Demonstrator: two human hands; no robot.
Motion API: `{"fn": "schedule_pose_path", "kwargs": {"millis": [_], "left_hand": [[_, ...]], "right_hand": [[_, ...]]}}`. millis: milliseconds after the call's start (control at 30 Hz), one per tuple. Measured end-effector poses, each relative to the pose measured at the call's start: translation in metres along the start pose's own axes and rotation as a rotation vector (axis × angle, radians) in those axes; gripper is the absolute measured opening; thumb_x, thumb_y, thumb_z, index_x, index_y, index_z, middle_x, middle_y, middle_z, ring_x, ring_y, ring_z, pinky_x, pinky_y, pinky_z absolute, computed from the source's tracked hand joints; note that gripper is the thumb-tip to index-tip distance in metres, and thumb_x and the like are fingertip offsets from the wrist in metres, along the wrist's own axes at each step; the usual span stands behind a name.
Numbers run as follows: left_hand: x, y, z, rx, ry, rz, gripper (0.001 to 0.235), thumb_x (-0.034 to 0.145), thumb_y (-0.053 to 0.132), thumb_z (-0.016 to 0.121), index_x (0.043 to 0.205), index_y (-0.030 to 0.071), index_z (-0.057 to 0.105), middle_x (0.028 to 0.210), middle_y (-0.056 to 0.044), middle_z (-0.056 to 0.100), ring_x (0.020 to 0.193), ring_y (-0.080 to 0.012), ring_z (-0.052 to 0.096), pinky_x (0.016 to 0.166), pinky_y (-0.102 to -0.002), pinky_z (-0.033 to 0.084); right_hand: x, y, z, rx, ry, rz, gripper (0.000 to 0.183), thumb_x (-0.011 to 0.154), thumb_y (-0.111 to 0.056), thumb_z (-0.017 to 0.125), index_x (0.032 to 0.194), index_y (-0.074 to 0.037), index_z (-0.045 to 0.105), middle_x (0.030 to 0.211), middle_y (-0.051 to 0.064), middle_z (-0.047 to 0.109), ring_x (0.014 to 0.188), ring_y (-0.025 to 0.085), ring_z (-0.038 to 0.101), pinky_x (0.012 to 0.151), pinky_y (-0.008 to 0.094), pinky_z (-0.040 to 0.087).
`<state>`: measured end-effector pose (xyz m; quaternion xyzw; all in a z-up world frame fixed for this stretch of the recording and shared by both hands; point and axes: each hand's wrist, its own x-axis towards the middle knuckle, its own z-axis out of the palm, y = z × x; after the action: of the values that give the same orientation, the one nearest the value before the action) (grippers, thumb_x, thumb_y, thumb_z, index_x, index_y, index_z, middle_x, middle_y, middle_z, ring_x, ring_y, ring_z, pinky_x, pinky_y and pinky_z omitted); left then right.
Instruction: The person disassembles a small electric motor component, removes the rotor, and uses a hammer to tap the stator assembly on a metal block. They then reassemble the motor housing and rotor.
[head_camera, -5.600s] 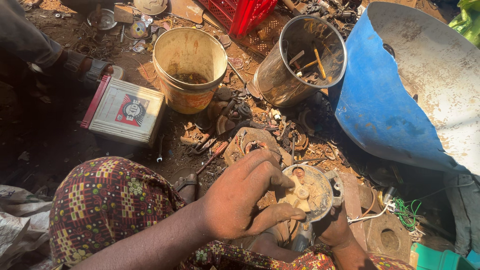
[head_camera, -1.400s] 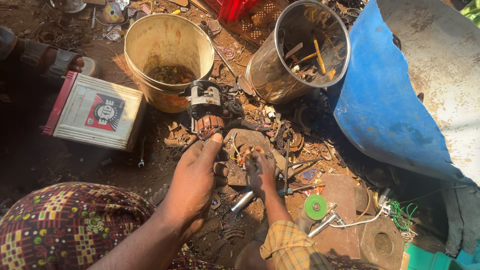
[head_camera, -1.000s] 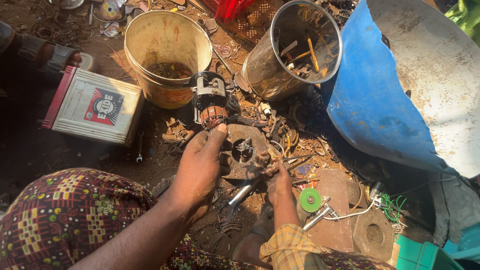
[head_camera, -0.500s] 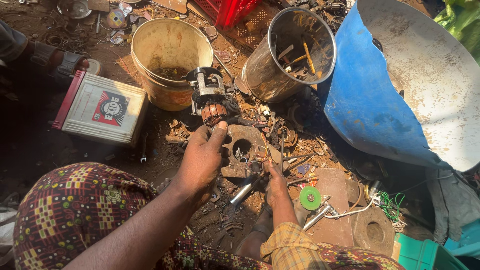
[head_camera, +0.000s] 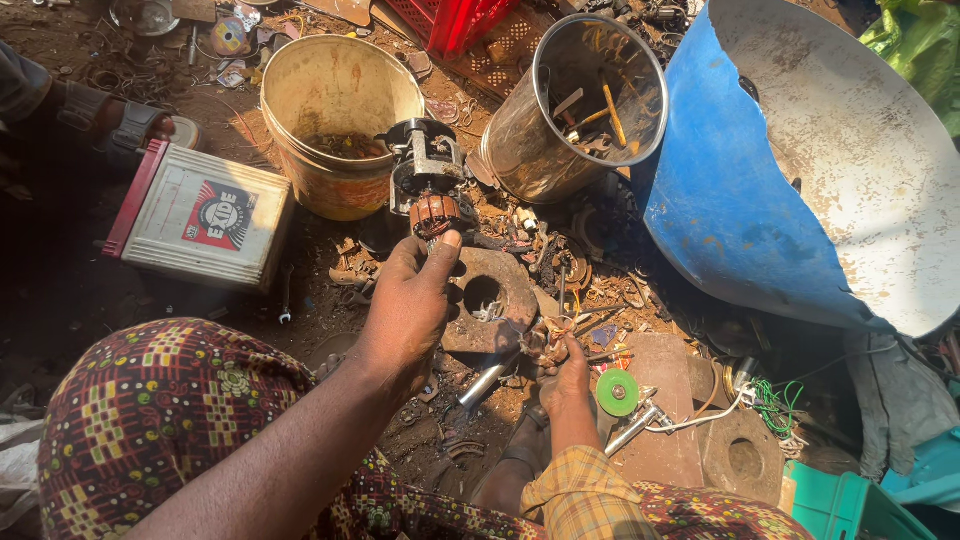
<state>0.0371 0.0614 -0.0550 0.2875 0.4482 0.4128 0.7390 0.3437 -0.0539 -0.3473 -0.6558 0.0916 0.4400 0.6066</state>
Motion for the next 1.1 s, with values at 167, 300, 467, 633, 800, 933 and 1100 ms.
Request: {"fn": "schedule_pose_path", "kwargs": {"millis": [167,300,467,633,800,933,1100], "left_hand": [[-0.001,0.0,0.001,0.005,0.002,-0.051,0.038,0.1,0.036,0.058,0.105,-0.001,0.058,0.086,-0.008,0.06,0.072,-0.011,0.053,0.06,-0.03,0.047],[-0.002,0.002,0.003,0.007,0.0,-0.01,0.038,0.1,0.035,0.059,0.107,-0.002,0.06,0.087,-0.007,0.061,0.073,-0.0097,0.052,0.061,-0.029,0.046],[-0.004,0.004,0.0,0.051,0.029,-0.046,0.038,0.1,0.036,0.058,0.109,-0.001,0.059,0.085,-0.007,0.06,0.072,-0.0109,0.052,0.061,-0.031,0.046],[-0.003,0.001,0.0,-0.003,0.016,0.002,0.038,0.1,0.035,0.059,0.111,-0.001,0.058,0.086,-0.005,0.061,0.074,-0.0081,0.054,0.062,-0.028,0.049],[-0.001,-0.002,-0.003,0.031,0.029,0.019,0.036,0.099,0.037,0.062,0.11,0.002,0.06,0.079,-0.002,0.057,0.061,-0.0092,0.047,0.052,-0.027,0.04],[-0.002,-0.002,-0.006,-0.078,-0.012,-0.002,0.031,0.097,0.034,0.062,0.11,0.006,0.059,0.08,0.0,0.061,0.062,-0.0069,0.052,0.051,-0.024,0.042],[-0.005,-0.001,-0.005,-0.001,-0.024,-0.015,0.033,0.098,0.035,0.063,0.111,0.005,0.057,0.079,-0.001,0.056,0.058,-0.0069,0.046,0.047,-0.024,0.037]], "right_hand": [[-0.022,-0.02,0.008,0.17,-0.081,-0.012,0.04,0.094,-0.046,0.05,0.111,-0.012,0.063,0.094,0.003,0.064,0.076,0.017,0.05,0.072,0.039,0.041],[-0.045,-0.035,0.025,0.243,-0.09,-0.09,0.035,0.092,-0.043,0.043,0.102,-0.015,0.062,0.09,0.002,0.065,0.082,0.018,0.056,0.075,0.04,0.04],[-0.066,-0.052,0.038,0.359,-0.326,-0.16,0.033,0.091,-0.048,0.044,0.085,-0.018,0.056,0.073,-0.001,0.054,0.072,0.018,0.053,0.068,0.039,0.039],[-0.086,-0.061,0.046,0.466,-0.308,-0.156,0.032,0.093,-0.05,0.043,0.092,-0.023,0.061,0.075,-0.01,0.053,0.069,0.01,0.047,0.068,0.036,0.035],[-0.091,-0.061,0.048,0.402,-0.306,-0.154,0.033,0.093,-0.048,0.042,0.094,-0.021,0.061,0.075,-0.006,0.055,0.071,0.013,0.051,0.07,0.039,0.04],[-0.079,-0.051,0.049,0.262,-0.241,-0.14,0.035,0.094,-0.038,0.043,0.109,-0.015,0.065,0.096,0.002,0.068,0.085,0.018,0.062,0.081,0.041,0.048],[-0.067,-0.031,0.041,-0.035,-0.198,-0.306,0.044,0.1,-0.032,0.063,0.138,-0.012,0.058,0.117,0.005,0.064,0.099,0.02,0.055,0.085,0.043,0.042]]}}
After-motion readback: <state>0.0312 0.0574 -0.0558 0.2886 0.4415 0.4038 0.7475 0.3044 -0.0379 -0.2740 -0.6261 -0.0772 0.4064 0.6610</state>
